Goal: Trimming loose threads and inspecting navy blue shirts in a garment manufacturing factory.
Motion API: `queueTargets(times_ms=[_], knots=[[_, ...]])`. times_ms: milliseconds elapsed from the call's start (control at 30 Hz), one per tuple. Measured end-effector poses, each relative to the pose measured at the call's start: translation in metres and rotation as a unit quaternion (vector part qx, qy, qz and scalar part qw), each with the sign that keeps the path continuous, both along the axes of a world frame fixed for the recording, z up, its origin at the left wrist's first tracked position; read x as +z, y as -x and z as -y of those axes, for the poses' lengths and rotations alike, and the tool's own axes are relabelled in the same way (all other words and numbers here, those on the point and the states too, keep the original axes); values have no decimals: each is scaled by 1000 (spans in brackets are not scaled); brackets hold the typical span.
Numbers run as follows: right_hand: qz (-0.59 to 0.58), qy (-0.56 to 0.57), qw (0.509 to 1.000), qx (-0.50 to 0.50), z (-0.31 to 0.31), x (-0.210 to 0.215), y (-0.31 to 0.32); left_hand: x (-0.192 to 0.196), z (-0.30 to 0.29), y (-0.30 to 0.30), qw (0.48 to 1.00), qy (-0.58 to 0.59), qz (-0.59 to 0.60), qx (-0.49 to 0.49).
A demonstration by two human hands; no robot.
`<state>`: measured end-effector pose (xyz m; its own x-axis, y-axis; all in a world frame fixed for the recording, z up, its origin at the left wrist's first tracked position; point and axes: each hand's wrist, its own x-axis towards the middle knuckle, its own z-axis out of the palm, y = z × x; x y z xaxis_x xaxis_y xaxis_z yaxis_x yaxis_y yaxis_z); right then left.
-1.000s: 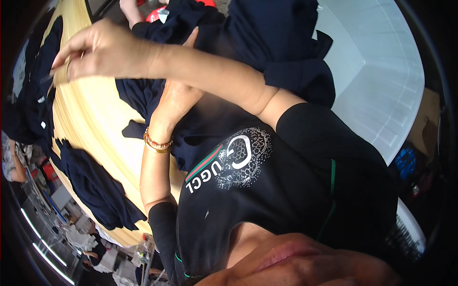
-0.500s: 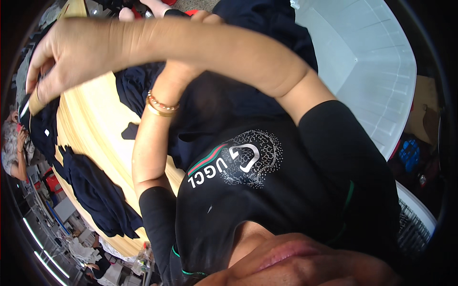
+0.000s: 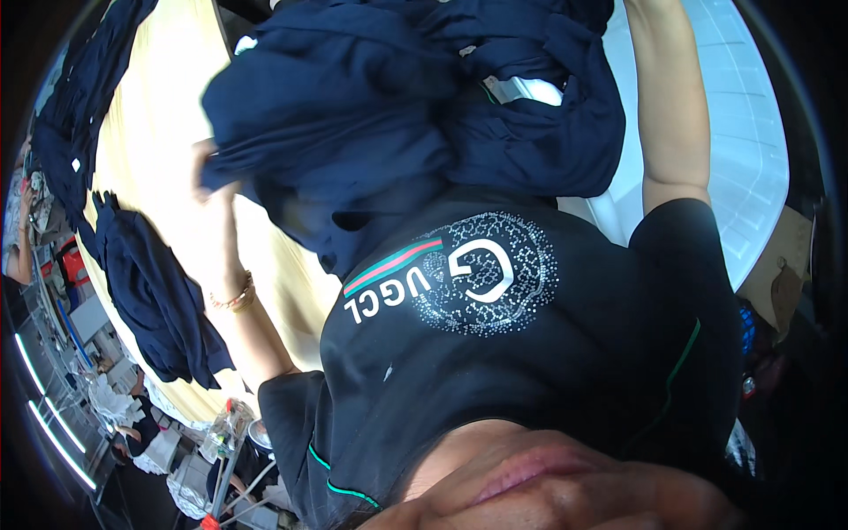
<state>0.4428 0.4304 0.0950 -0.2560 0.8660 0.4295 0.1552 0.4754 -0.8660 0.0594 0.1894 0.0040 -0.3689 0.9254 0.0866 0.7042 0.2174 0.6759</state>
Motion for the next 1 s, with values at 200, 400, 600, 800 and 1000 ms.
queueTargets(times_ms=[200,400,600,800,1000], knots=[[36,149,987,47,8,-59,-3,-54,-21,-31,979,-65,63,-182],[90,207,953,201,24,-41,31,-25,-100,-36,899,-265,251,-240],[50,153,951,263,23,-67,58,15,-134,-58,890,-203,364,-183],[212,71,933,283,2,-79,45,-38,-75,-4,994,2,-93,-63],[242,63,923,294,-14,-90,60,-70,-51,-64,978,96,-170,-74]])
